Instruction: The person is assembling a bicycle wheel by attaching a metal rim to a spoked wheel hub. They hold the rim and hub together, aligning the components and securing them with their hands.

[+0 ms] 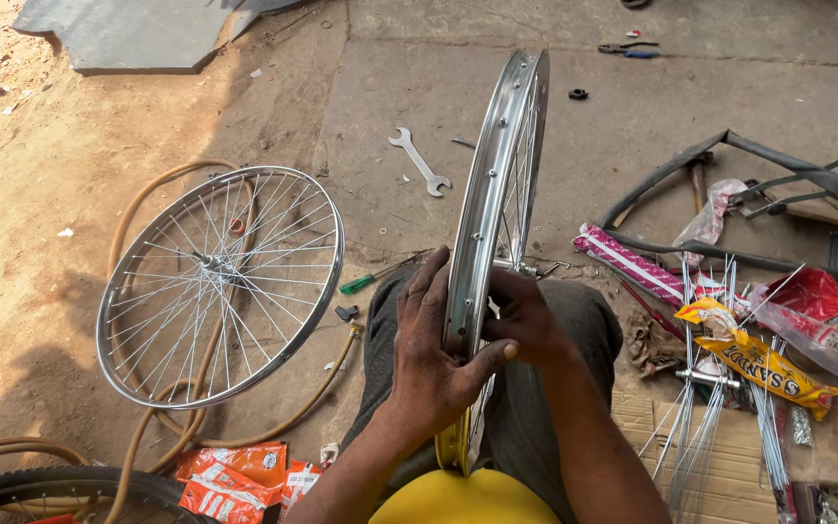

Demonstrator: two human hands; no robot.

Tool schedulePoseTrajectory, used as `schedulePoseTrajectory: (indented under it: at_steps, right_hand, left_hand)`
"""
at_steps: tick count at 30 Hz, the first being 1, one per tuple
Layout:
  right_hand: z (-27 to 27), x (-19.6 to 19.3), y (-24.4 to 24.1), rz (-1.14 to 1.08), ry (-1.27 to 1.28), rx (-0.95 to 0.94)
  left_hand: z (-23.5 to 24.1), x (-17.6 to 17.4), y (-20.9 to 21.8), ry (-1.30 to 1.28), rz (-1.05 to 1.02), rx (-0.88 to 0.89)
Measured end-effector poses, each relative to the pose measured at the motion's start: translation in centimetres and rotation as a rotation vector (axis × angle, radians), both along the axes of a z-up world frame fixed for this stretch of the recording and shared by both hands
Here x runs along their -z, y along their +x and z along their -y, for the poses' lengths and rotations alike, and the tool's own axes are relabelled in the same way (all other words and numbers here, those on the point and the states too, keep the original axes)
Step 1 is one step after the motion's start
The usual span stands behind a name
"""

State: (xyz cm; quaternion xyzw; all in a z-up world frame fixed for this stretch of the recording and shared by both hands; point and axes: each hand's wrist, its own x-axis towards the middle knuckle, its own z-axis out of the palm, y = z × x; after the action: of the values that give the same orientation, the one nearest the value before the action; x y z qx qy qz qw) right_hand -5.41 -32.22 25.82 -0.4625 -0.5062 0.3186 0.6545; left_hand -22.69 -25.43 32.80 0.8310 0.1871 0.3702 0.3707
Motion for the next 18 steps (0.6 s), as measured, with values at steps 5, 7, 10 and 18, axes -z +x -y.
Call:
schedulePoseTrajectory:
  at_steps: [5, 7, 10, 18]
  right_hand:
    - [0.4, -0.6, -2.3, 0.161, 0.213, 0.187]
    - [-0.1, -0.7, -3.2, -0.011, 0.130, 0.246]
    - [-1.3, -1.4, -2.5, -0.071, 0.011, 0.160]
    - [-1.4, -0.1, -0.3, -0.145, 0.031, 0.055]
  left_hand:
    - [-0.8, 0.6, -0.9, -0.043, 0.020, -0.009]
    - [-0.8, 0.7, -1.3, -0.053, 0.002, -0.021]
    - [-1.1, 0.5, -1.3, -0.069, 0.006, -0.030]
    - [-1.8, 0.4, -1.3, -0.086, 0.011, -0.004]
